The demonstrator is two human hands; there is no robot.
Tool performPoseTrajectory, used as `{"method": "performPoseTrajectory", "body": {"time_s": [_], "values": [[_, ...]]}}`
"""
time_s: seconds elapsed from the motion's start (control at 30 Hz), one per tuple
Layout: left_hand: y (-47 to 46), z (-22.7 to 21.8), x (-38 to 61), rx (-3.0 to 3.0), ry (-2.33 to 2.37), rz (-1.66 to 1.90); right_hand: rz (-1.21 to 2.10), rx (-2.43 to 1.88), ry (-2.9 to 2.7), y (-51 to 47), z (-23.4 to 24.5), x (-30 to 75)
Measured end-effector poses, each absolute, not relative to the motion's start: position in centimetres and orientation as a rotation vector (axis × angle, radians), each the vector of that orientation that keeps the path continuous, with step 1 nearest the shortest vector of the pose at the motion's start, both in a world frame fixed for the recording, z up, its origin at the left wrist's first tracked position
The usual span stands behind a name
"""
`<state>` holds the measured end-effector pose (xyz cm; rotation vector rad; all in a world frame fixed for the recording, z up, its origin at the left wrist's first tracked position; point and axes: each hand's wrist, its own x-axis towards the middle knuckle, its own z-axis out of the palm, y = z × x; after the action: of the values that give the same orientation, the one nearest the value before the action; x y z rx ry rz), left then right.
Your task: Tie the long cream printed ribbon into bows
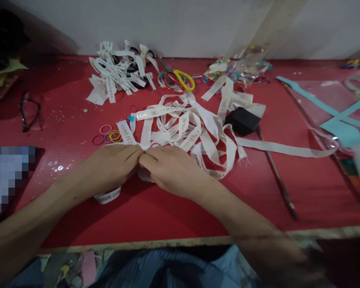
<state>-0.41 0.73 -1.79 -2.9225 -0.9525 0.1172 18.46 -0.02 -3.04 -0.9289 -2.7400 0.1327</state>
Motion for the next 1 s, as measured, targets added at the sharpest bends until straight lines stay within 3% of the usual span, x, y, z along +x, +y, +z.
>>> {"method": "performPoseTrajectory", "body": {"time_s": [1.0], "values": [[0.53,-1.57,-0.45,-2.919,-0.967,0.163,0.137,-0.914,-2.745,-0.06,-3.00,18.50]]}}
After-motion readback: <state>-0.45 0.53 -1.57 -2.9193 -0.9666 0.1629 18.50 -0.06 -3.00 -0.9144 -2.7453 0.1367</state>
